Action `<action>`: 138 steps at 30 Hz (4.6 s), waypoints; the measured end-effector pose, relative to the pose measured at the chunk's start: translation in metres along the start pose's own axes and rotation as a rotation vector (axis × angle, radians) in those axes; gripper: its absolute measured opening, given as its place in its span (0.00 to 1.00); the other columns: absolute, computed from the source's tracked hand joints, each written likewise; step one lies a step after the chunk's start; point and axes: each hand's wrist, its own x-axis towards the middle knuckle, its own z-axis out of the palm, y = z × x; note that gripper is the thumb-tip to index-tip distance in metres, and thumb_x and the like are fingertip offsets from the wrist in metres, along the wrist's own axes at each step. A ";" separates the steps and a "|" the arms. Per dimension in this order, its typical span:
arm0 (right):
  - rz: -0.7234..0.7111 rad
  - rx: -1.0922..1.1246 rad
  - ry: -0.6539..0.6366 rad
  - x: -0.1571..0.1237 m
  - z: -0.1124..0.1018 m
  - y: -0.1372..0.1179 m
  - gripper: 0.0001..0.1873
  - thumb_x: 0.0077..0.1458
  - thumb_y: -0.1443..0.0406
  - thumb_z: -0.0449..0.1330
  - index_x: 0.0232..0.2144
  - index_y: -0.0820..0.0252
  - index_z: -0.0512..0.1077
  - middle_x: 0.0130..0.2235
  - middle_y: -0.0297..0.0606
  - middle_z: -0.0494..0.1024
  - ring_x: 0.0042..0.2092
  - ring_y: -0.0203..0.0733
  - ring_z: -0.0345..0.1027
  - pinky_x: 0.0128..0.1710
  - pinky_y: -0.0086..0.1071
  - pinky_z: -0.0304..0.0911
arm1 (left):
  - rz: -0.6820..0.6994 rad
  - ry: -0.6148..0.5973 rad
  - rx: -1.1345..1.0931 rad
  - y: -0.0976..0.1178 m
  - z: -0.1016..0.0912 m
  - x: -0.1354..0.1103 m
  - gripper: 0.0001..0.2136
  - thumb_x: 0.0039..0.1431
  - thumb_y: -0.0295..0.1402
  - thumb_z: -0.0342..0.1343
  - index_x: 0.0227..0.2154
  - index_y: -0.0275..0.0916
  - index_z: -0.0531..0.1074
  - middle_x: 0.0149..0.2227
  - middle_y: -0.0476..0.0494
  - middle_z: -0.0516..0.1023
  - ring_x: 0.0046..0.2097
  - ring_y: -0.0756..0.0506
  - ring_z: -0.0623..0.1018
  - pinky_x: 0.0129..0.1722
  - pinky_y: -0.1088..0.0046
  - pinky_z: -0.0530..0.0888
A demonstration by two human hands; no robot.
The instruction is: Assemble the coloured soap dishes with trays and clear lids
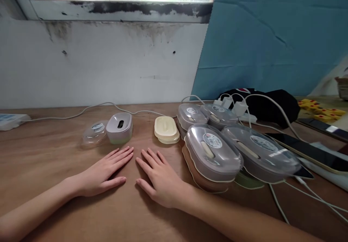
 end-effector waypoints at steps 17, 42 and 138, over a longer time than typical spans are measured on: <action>-0.019 -0.017 -0.005 -0.002 -0.002 0.000 0.30 0.60 0.56 0.46 0.61 0.62 0.51 0.64 0.48 0.47 0.64 0.51 0.37 0.60 0.50 0.41 | -0.020 -0.026 -0.002 0.002 -0.003 0.000 0.30 0.62 0.47 0.41 0.62 0.35 0.44 0.65 0.42 0.40 0.65 0.43 0.42 0.62 0.60 0.45; 0.362 -0.348 0.426 0.016 0.004 0.025 0.32 0.55 0.63 0.51 0.58 0.78 0.52 0.62 0.60 0.50 0.63 0.62 0.35 0.58 0.53 0.44 | -0.023 0.017 0.011 0.009 0.000 0.011 0.29 0.64 0.44 0.40 0.62 0.35 0.44 0.64 0.39 0.43 0.65 0.42 0.44 0.61 0.56 0.45; -0.020 0.234 0.083 -0.023 -0.002 0.025 0.48 0.50 0.51 0.58 0.63 0.68 0.41 0.62 0.56 0.51 0.62 0.55 0.44 0.59 0.50 0.46 | -0.376 0.590 0.204 -0.041 -0.011 0.052 0.16 0.56 0.37 0.52 0.46 0.36 0.71 0.45 0.36 0.75 0.52 0.36 0.68 0.50 0.54 0.63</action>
